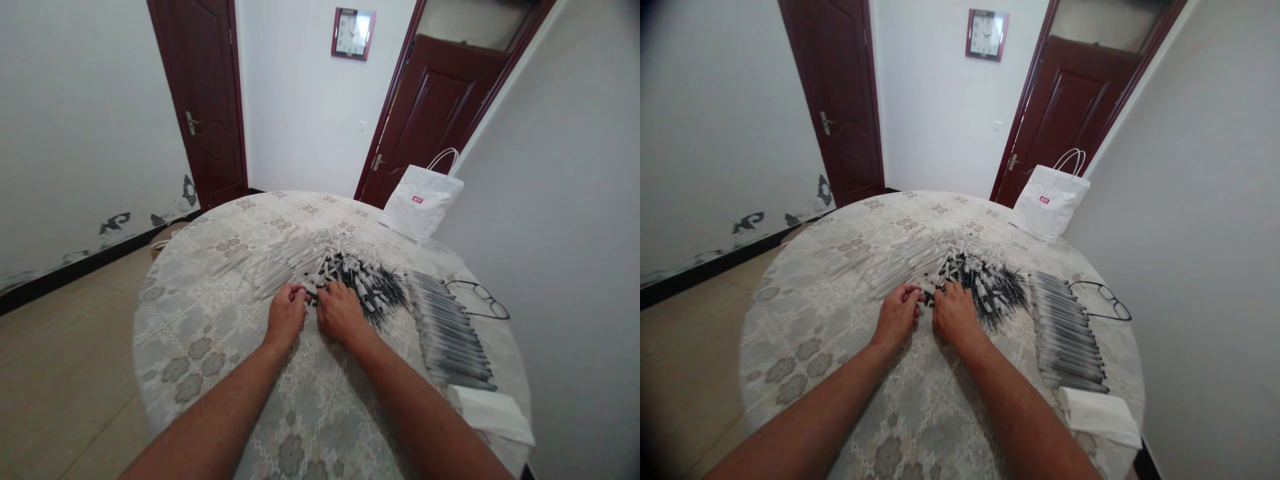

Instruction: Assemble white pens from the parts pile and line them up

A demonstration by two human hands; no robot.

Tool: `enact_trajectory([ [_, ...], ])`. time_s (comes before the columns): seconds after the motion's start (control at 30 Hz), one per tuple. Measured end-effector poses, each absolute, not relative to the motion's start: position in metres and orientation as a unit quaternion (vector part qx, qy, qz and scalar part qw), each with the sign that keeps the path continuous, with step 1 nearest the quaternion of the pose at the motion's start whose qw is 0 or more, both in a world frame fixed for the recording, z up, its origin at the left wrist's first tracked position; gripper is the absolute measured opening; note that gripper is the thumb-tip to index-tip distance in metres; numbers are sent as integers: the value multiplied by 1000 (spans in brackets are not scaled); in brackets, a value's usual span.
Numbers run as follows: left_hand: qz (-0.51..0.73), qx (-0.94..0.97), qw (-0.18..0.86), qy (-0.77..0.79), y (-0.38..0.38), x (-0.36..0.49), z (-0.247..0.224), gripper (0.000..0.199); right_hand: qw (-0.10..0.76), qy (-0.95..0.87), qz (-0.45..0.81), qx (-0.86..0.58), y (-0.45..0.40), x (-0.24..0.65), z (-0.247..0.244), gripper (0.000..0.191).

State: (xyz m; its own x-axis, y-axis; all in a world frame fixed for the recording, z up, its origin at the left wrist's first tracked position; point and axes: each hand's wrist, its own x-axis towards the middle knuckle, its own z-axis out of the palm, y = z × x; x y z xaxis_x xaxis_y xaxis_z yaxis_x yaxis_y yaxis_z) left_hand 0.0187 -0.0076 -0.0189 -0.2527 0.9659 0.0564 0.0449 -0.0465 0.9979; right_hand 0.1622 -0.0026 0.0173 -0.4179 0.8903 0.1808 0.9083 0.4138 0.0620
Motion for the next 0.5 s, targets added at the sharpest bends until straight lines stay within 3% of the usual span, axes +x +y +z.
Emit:
enact_trajectory([
  [0.27, 553, 459, 407, 564, -5, 20, -22, 32, 24, -841, -70, -537, -4, 191, 18, 22],
  [0.5, 572, 423, 421, 562, -6, 20, -21, 31, 62, -829, -72, -551, 9, 180, 22, 24],
])
